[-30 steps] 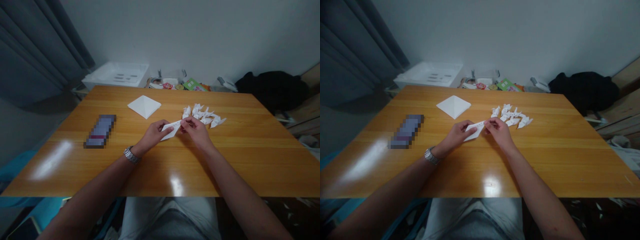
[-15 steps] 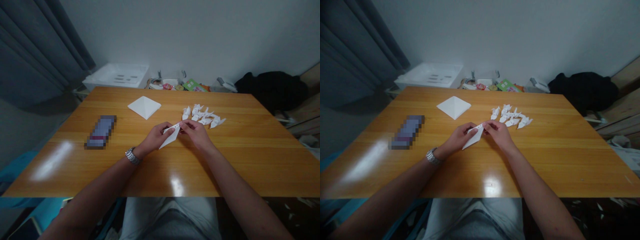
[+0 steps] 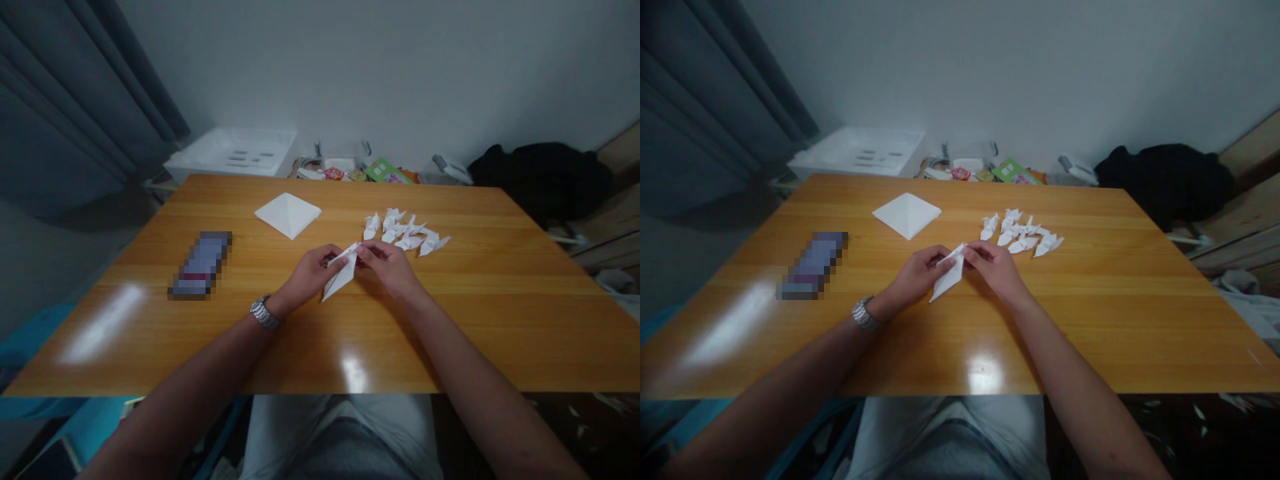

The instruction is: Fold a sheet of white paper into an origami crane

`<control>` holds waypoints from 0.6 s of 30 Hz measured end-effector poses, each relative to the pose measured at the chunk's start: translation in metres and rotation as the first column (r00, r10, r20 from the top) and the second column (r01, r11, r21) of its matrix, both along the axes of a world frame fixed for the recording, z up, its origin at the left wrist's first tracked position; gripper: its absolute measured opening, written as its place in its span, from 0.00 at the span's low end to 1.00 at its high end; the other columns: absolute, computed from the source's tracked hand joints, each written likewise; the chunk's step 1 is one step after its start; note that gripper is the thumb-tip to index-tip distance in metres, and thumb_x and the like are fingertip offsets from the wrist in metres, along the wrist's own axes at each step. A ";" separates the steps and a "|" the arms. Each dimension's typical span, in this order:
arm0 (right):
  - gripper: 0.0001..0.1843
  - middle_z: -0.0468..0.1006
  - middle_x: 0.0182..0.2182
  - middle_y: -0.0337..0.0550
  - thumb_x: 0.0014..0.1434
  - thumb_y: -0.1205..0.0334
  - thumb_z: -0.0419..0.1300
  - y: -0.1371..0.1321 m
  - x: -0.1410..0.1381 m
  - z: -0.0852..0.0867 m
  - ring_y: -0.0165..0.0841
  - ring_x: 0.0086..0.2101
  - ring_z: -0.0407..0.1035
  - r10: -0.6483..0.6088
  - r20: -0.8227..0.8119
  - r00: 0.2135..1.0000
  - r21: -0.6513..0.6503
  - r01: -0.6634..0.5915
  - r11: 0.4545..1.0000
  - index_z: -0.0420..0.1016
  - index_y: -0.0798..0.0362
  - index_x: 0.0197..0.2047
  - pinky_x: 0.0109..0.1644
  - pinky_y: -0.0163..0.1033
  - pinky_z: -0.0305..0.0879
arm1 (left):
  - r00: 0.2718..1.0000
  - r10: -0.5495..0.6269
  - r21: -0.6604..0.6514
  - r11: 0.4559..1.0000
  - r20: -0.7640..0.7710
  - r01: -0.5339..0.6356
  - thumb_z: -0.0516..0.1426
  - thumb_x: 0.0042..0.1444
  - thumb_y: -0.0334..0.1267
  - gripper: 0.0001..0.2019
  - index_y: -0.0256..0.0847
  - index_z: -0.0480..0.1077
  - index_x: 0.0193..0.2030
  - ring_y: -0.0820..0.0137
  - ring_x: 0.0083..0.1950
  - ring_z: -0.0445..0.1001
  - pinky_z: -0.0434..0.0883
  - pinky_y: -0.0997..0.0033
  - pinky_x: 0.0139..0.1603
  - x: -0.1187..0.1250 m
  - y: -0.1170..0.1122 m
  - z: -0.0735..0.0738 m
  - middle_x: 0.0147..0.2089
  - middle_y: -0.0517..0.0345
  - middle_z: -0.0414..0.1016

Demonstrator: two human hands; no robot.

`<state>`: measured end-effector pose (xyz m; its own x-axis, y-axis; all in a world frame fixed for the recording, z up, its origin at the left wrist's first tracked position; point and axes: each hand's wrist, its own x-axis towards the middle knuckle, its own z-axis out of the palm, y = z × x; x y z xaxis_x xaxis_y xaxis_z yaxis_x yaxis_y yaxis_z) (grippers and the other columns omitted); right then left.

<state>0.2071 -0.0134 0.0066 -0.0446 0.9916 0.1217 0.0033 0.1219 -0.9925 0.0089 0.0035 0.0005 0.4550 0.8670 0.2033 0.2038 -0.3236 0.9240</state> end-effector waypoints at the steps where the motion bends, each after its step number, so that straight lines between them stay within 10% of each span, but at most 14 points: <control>1: 0.18 0.83 0.34 0.42 0.54 0.45 0.72 0.000 0.000 -0.001 0.35 0.33 0.75 0.005 0.002 1.000 0.004 -0.005 1.000 0.83 0.50 0.38 0.43 0.43 0.74 | 1.000 0.010 0.004 1.000 0.002 -0.010 0.58 0.65 0.52 0.18 0.36 0.75 0.42 0.70 0.37 0.73 0.68 0.73 0.37 0.000 0.000 0.000 0.38 0.54 0.78; 18: 0.14 0.83 0.33 0.42 0.57 0.48 0.69 0.003 0.004 -0.007 0.35 0.34 0.74 -0.008 0.111 0.994 0.059 0.001 0.998 0.82 0.50 0.37 0.42 0.42 0.72 | 0.997 -0.052 -0.048 0.997 0.053 0.055 0.58 0.64 0.53 0.18 0.36 0.74 0.40 0.68 0.39 0.75 0.71 0.71 0.40 0.001 0.000 -0.001 0.38 0.52 0.78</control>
<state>0.2107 -0.0104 -0.0001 -0.0568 0.9830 0.1744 0.1141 0.1800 -0.9770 0.0095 0.0033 -0.0001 0.4912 0.8512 0.1851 0.1390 -0.2864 0.9480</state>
